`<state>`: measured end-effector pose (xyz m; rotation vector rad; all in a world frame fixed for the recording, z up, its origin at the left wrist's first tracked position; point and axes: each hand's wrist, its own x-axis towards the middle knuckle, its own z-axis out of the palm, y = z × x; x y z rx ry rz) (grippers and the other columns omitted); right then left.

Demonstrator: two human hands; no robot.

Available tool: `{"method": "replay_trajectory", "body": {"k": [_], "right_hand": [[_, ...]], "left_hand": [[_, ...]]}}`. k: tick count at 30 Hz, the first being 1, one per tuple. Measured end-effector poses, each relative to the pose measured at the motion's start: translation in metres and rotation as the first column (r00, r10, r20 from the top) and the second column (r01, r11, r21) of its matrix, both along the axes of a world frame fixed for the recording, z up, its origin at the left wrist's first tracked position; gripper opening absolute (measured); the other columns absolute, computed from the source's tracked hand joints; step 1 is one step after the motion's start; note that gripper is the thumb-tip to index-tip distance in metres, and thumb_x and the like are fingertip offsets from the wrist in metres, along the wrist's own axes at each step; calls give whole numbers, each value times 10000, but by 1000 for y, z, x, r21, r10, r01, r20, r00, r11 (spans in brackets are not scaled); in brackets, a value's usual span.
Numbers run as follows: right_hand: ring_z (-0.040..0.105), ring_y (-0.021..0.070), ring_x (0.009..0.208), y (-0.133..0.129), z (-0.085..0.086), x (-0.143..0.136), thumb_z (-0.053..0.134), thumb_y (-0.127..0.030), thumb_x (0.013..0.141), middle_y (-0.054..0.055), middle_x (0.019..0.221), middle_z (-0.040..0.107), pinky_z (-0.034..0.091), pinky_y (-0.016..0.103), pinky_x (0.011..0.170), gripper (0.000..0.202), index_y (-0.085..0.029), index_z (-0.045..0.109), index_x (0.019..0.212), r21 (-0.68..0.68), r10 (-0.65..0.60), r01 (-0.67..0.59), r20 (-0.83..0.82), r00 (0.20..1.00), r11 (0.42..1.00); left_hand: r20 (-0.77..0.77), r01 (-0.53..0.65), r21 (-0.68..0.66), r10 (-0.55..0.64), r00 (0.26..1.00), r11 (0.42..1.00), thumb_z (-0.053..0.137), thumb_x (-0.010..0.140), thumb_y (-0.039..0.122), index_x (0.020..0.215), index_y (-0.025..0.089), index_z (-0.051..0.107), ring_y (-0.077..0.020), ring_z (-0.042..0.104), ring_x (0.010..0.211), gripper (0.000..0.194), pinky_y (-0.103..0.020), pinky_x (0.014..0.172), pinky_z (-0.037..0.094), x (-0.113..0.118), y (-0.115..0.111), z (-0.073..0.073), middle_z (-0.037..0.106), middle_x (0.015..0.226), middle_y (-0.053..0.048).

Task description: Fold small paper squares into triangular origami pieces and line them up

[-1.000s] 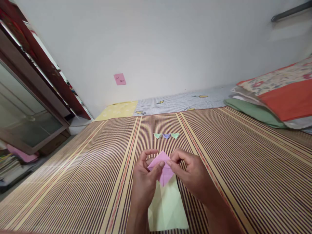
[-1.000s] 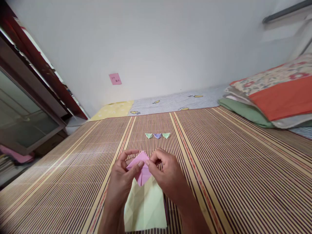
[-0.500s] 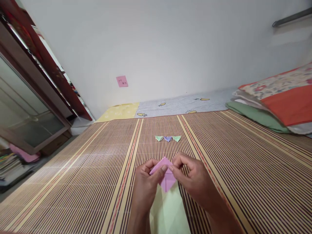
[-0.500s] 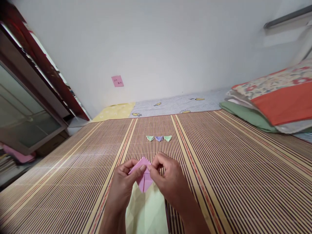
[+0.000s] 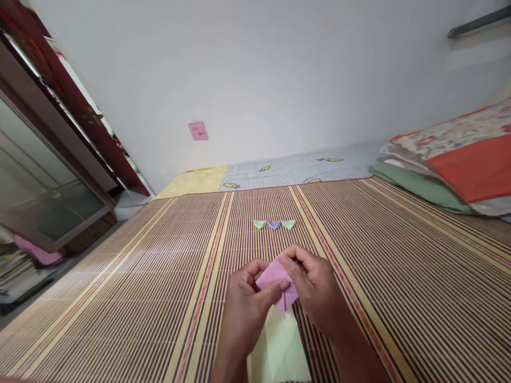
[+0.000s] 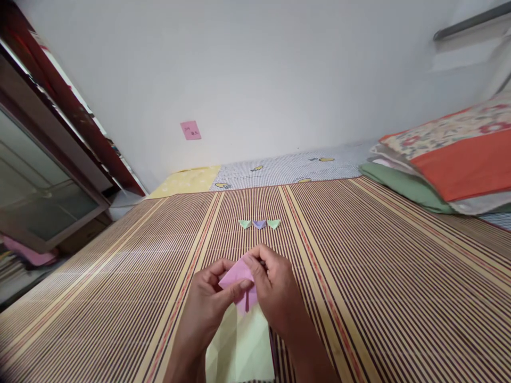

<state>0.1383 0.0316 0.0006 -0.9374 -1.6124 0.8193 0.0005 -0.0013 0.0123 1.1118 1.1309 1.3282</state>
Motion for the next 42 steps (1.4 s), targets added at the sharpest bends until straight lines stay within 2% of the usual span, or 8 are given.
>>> {"method": "replay_trajectory", "body": {"k": [4,10,14,20,23,27,35,42], "right_hand": [[478,137,551,2,-1,2,509,-370,1006,-29,619,514,343,250,494,301,-201,574,766,-22,22,-22,-11,1000,1000],[461,128,539,4,3,12,534,-368,1000,-37,615,506,336,249,492,291,-201,581,766,-41,43,-45,-50,998,998],[506,134,591,2,7,15,574,-315,976,-22,658,560,376,257,546,251,-196,629,762,-52,123,-125,-37,992,991],[592,160,708,1,5,9,688,-326,896,9,772,649,447,269,629,143,-187,697,868,-183,234,-271,-201,951,945],[538,138,658,4,0,6,765,-355,833,-14,713,591,415,250,593,212,-173,660,807,-258,250,-341,-328,911,904],[465,113,614,6,-5,1,778,-339,823,-37,669,515,365,232,554,237,-162,632,766,-322,256,-394,-396,882,861],[403,103,564,4,-5,3,769,-328,828,-56,621,443,314,230,509,289,-176,558,702,-333,287,-389,-316,904,859],[492,129,622,4,-1,-1,680,-413,906,-14,695,548,397,236,555,263,-163,651,832,-293,198,-300,-330,923,908]], "left_hand": [[31,63,7,-63,998,998,861,728,354,721,148,713,-124,565,561,254,-224,550,445,-5,-1,1,642,617,-14],[-90,104,71,-97,991,992,674,906,443,681,156,703,-136,558,579,365,-244,584,446,-8,-3,2,594,602,-17],[-101,151,52,-146,984,987,761,843,392,790,166,734,-143,560,666,233,-255,659,449,-10,-2,0,643,718,-27],[-5,35,47,-35,999,998,811,797,342,685,153,675,-130,528,632,258,-245,622,415,-12,-1,-6,599,653,-7],[102,-54,48,49,994,997,820,790,337,711,156,667,-121,524,630,250,-234,608,415,-13,1,-9,602,671,1],[179,-27,31,21,984,999,821,789,336,770,140,702,-122,554,656,230,-236,632,451,-13,4,-10,642,721,-18],[151,4,-13,-2,989,1000,834,771,331,789,126,698,-118,580,601,247,-230,582,466,-16,3,-9,651,693,-21],[147,-87,-4,87,985,996,817,784,325,734,151,608,-107,530,581,276,-229,569,459,-10,2,-11,615,673,2]]}}
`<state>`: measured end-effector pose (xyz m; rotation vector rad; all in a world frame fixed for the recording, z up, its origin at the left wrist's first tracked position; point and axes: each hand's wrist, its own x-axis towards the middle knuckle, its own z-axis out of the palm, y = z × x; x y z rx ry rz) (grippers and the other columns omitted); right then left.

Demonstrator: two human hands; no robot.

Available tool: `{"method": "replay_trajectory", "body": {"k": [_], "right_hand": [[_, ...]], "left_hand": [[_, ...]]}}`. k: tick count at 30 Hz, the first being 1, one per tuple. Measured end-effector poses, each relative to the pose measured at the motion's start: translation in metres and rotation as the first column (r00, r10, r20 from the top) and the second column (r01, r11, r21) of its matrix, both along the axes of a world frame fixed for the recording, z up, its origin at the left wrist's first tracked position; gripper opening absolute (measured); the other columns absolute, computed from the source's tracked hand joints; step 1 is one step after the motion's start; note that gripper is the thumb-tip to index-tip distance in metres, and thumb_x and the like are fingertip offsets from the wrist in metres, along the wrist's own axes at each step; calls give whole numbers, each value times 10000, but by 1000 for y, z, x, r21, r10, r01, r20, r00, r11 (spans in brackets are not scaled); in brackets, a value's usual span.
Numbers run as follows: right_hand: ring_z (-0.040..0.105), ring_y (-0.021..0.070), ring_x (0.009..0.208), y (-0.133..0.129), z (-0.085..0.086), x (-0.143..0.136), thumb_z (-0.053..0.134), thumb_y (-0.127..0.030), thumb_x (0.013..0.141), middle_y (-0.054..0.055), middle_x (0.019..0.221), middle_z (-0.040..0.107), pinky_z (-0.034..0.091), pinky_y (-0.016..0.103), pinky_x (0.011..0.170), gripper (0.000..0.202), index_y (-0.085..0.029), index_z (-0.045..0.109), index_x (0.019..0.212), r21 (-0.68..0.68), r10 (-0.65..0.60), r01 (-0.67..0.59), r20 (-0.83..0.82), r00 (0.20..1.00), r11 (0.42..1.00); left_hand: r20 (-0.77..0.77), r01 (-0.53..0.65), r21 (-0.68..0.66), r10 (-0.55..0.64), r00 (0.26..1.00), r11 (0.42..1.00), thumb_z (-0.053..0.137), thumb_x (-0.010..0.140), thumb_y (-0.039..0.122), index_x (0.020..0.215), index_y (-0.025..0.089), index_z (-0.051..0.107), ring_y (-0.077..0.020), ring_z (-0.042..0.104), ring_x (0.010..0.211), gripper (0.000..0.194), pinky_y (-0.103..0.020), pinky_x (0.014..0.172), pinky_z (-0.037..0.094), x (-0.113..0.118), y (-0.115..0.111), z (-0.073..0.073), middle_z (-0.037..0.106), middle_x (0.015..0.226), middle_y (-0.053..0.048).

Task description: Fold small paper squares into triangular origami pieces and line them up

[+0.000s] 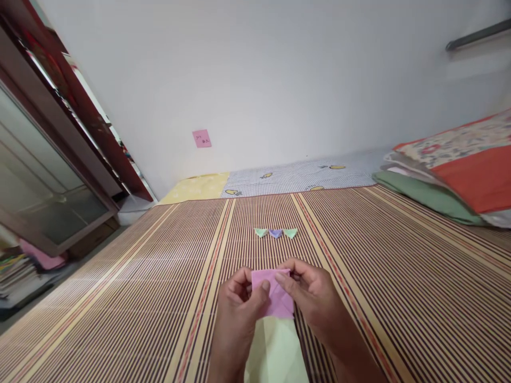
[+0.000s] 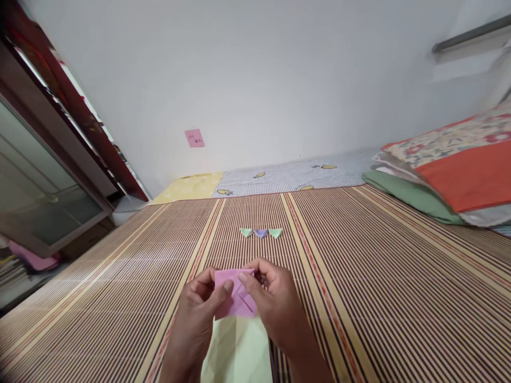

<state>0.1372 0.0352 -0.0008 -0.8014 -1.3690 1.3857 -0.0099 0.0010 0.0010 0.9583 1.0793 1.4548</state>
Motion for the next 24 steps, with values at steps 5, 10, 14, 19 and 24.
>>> {"method": "replay_trajectory", "body": {"k": [5,10,14,19,24], "right_hand": [[399,107,566,2,-4,2,569,-454,975,-39,649,448,321,224,498,348,-171,596,773,49,-24,21,65,998,999],[412,116,571,2,-2,5,552,-429,978,-37,635,451,336,231,507,333,-178,589,763,149,-113,91,148,982,985],[500,139,628,-2,4,2,658,-368,902,-18,669,541,405,246,561,234,-179,624,769,120,-95,80,123,988,990],[478,129,589,-6,10,-2,692,-324,863,-29,631,510,374,231,513,223,-179,627,707,131,-155,138,137,978,982],[479,129,579,-7,11,-2,643,-349,911,-21,638,534,365,234,509,236,-175,650,751,137,-155,142,91,984,980]], "left_hand": [[-70,62,25,-60,996,998,797,800,333,684,160,560,-91,441,562,316,-198,526,377,0,-2,4,518,621,33],[-108,43,58,-36,993,997,766,833,349,673,163,562,-96,431,567,319,-203,541,372,1,-4,6,500,610,35],[-144,22,74,-11,989,997,711,882,412,706,167,582,-108,439,575,328,-217,544,381,3,-5,6,516,627,23],[-221,-44,76,60,973,996,694,888,458,766,157,657,-132,480,629,326,-227,550,406,6,-6,4,586,702,-17],[-258,-98,117,126,958,988,680,903,441,720,171,618,-127,443,608,333,-223,537,380,7,-8,3,520,651,12]]}}
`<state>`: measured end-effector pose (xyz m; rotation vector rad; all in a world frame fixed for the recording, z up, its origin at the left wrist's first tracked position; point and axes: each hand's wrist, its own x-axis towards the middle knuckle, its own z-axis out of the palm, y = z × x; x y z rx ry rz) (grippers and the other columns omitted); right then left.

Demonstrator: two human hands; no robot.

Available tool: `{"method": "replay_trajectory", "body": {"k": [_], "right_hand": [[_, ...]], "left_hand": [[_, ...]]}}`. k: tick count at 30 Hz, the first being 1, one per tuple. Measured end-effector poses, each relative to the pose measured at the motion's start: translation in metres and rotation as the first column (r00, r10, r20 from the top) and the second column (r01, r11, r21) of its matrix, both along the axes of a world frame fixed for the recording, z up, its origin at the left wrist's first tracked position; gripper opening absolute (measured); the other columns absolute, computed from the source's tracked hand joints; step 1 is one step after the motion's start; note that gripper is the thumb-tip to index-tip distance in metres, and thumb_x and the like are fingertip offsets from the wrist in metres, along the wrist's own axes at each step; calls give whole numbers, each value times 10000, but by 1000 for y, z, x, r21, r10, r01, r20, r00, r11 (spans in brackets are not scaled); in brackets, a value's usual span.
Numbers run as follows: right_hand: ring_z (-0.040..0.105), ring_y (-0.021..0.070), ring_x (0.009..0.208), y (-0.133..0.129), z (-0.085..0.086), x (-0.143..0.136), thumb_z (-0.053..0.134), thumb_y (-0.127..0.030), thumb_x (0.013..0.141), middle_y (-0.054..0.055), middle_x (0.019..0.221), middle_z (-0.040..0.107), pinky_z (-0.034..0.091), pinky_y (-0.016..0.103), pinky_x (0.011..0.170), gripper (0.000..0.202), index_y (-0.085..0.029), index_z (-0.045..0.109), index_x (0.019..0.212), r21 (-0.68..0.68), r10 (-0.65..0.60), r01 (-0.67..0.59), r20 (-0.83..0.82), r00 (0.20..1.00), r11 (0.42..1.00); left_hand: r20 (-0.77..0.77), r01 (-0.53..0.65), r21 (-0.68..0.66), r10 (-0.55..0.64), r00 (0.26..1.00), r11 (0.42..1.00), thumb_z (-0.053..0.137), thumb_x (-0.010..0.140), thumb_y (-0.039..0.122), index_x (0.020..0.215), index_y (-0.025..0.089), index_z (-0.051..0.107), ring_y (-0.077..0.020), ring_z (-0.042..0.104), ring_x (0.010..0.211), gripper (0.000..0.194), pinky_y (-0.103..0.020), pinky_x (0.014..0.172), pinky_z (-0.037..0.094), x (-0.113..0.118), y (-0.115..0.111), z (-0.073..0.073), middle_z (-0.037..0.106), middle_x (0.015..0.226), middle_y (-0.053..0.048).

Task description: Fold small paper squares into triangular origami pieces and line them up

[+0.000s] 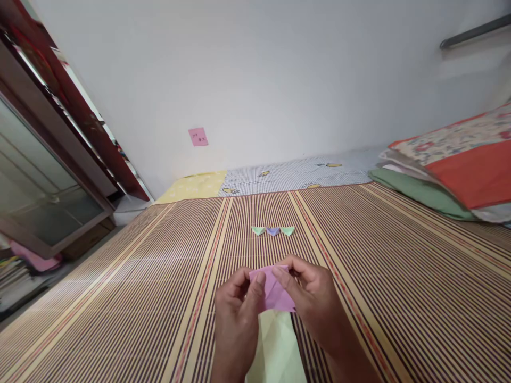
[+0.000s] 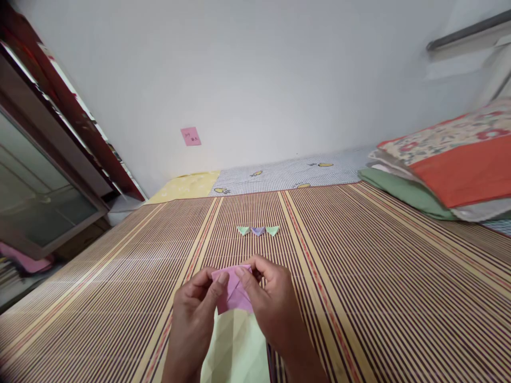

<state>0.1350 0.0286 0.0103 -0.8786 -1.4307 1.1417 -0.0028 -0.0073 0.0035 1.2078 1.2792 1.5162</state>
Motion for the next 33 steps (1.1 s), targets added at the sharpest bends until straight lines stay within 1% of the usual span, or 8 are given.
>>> {"method": "replay_trajectory", "body": {"k": [9,12,15,18,21,24,27,33], "right_hand": [[357,109,525,6,-9,3,607,-409,951,-55,570,381,291,243,481,382,-193,520,648,13,-134,134,-8,991,991],[482,134,573,8,-10,6,584,-451,966,-19,623,512,382,248,517,356,-189,590,725,-36,-116,114,-76,990,993],[621,176,718,8,-9,3,688,-438,901,30,777,666,494,276,638,258,-181,672,874,-112,51,-66,-137,989,992],[637,172,702,5,-8,-4,797,-373,794,25,770,688,508,280,637,232,-168,700,841,-190,132,-160,-152,980,969],[634,173,643,5,-10,-7,775,-388,797,26,720,688,503,283,582,241,-153,725,809,-209,66,-92,-129,989,973],[653,191,638,7,-13,-2,769,-380,785,37,706,708,521,294,564,241,-145,749,833,-210,-38,15,-106,994,978],[682,211,672,10,-14,4,779,-365,764,57,739,740,554,310,583,252,-144,770,884,-195,-67,41,-128,989,980],[701,217,739,7,-9,-3,793,-367,759,62,804,756,588,334,677,265,-161,772,925,-161,47,-81,-207,977,984]], "left_hand": [[137,103,-19,-99,986,995,737,867,383,649,161,571,-104,415,579,352,-216,543,356,1,5,1,484,606,29],[275,69,-29,-59,960,997,752,861,369,707,158,617,-103,455,591,294,-211,545,373,0,7,-4,530,642,24],[390,-19,-26,28,920,999,763,856,353,734,161,641,-97,477,605,258,-201,557,388,2,9,-8,549,654,28],[399,-70,-7,67,914,998,774,848,343,719,160,648,-87,478,612,257,-191,575,394,4,10,-7,549,649,35],[351,-25,-21,30,936,999,784,832,350,697,155,653,-88,482,603,271,-196,583,404,3,10,-4,556,639,31],[284,103,-63,-81,955,993,826,777,334,681,143,666,-99,510,609,266,-210,596,416,0,11,-1,596,641,14],[242,186,-80,-162,957,979,853,736,302,687,137,683,-107,531,621,242,-214,611,419,0,12,-1,626,647,-1],[403,79,-27,-61,913,997,836,756,318,749,151,692,-122,551,632,220,-234,630,446,10,15,-6,640,688,-2]]}}
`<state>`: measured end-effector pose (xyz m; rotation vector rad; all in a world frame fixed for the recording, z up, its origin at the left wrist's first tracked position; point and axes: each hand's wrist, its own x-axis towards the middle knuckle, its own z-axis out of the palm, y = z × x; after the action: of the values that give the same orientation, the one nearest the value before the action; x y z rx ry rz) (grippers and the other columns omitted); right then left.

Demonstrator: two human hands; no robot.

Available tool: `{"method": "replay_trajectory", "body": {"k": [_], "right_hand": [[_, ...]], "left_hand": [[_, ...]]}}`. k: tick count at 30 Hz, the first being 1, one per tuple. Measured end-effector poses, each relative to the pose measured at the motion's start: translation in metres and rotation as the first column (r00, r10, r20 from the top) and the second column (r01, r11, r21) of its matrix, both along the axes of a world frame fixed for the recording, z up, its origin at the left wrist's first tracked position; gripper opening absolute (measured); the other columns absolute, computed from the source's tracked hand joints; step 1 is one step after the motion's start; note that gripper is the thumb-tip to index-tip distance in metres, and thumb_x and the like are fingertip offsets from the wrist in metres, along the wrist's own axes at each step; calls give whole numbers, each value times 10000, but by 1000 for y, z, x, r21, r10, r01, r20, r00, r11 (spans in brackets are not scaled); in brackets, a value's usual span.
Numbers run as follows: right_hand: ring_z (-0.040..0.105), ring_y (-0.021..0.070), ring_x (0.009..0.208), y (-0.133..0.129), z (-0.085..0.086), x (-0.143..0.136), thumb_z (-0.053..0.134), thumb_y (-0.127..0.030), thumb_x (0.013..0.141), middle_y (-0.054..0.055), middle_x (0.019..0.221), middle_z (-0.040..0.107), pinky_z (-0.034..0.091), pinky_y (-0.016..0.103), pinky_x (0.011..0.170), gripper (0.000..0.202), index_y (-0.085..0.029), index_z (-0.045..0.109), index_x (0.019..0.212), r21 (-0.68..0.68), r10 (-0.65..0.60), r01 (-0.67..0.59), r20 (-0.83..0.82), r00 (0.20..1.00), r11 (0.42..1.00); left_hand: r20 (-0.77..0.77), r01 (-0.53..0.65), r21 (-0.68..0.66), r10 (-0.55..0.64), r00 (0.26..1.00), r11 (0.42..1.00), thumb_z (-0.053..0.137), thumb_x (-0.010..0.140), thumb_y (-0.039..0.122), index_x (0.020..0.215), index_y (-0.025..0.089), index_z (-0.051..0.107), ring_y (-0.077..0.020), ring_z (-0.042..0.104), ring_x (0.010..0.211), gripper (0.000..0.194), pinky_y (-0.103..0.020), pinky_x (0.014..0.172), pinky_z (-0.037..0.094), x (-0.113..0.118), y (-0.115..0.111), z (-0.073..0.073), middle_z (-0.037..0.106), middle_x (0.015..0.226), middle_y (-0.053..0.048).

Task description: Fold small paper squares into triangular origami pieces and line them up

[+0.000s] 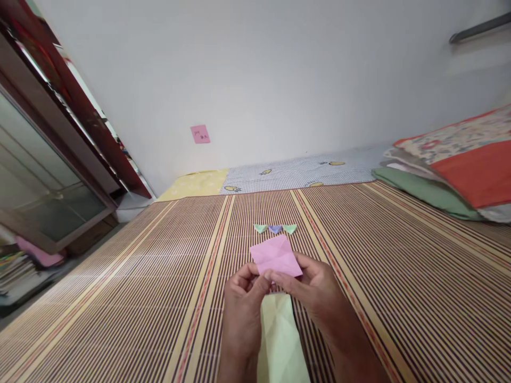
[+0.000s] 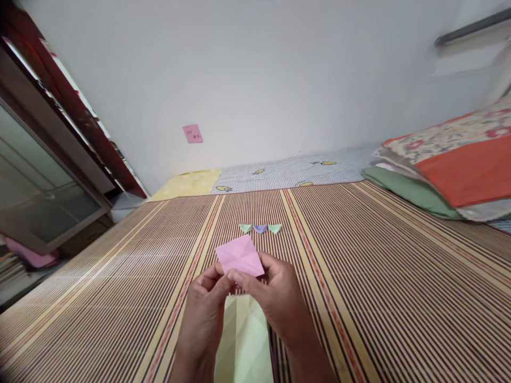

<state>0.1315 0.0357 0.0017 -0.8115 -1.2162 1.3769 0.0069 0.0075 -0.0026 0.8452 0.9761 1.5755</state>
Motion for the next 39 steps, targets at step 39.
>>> {"method": "replay_trajectory", "body": {"k": [39], "right_hand": [[518,145,639,5,-3,15,660,-321,908,-14,704,593,385,269,583,182,-186,692,791,238,-81,-8,360,930,971]], "left_hand": [[-85,56,-140,-68,994,989,909,671,313,813,119,752,-145,704,633,287,-242,632,602,-18,0,5,759,732,-52]]}}
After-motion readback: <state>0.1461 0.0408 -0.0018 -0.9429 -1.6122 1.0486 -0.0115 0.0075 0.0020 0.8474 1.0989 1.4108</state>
